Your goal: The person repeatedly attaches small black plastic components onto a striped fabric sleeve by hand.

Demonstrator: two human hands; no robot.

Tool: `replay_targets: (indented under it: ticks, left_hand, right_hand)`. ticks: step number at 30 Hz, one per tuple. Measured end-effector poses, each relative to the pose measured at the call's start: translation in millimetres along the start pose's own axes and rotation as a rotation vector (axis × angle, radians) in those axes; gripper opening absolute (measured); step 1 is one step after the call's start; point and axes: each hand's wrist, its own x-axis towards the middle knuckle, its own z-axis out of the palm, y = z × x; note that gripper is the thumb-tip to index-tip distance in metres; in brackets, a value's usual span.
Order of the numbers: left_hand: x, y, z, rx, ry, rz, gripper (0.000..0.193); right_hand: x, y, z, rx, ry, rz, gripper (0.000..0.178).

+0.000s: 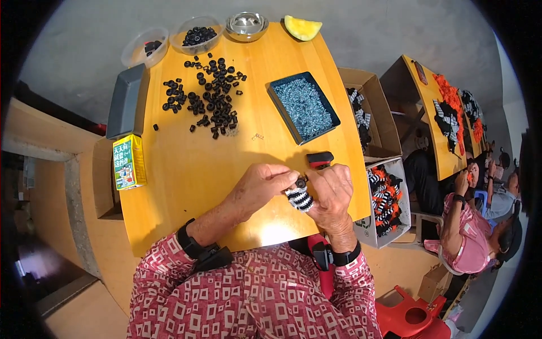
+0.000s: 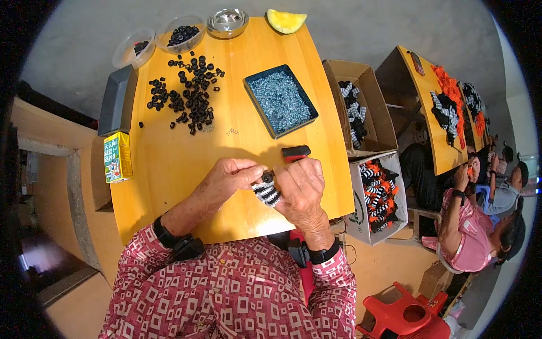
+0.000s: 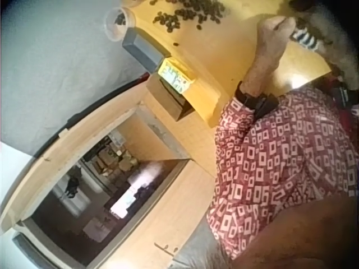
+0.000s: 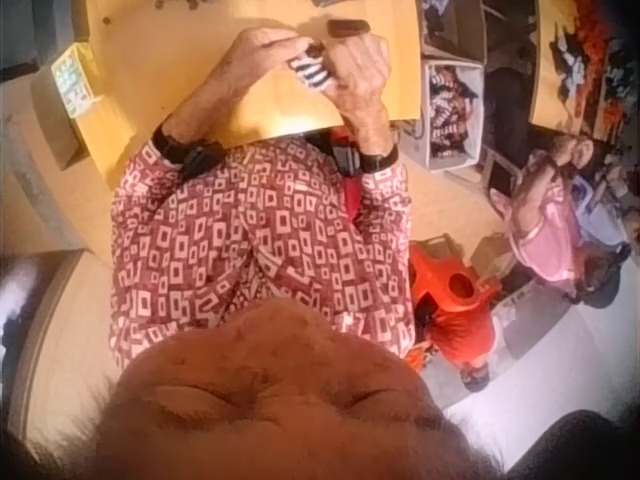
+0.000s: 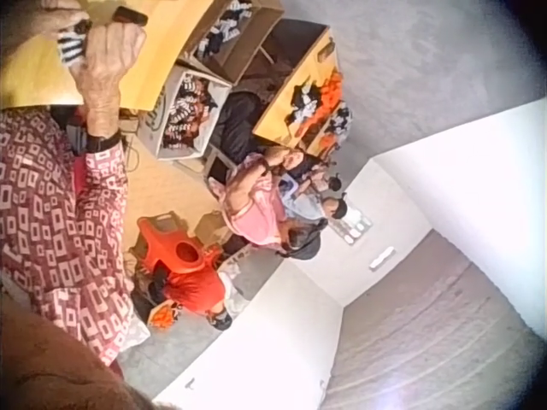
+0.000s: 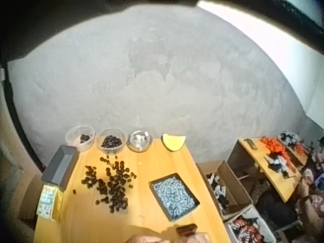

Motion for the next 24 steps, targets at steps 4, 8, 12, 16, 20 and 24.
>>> replay_targets:
  ticks: [4,8,12,16,20,24]
  left_hand:
    - [-0.6,-3.7,-1.3,-0.086,-0.061,-0.024,0.034]
    - [-2.3,1.1,1.2,-0.106,-0.079,-0.049,0.031]
    - [0.4,-0.5,0.1,-0.082,-0.083,-0.027,0.033]
    - [-3.3,1.6,4.3,-0.147,-0.019,-0.048,0.032]
    - [-6.6,3.1,3.1,-0.166,0.041,-0.002,0.030]
    - [-8.4,-6.8,-2.2,-0.098,0.005,0.089,0.024]
  right_hand:
    - [-0.1,1.2,1.0,-0.002,0.018,0.004,0.028]
    - [-0.4,-1.6,-0.9,0.005,0.021,-0.025,0.028]
    - [-1.9,-3.5,0.9,-0.002,0.010,-0.035,0.026]
    - [-4.4,-3.0,6.5,-0.009,0.048,-0.009,0.023]
    - [-0.8,-5.1,7.8,-0.006,0.056,-0.039,0.023]
    - [4.4,-10.2,5.8,-0.026,0.002,-0.090,0.024]
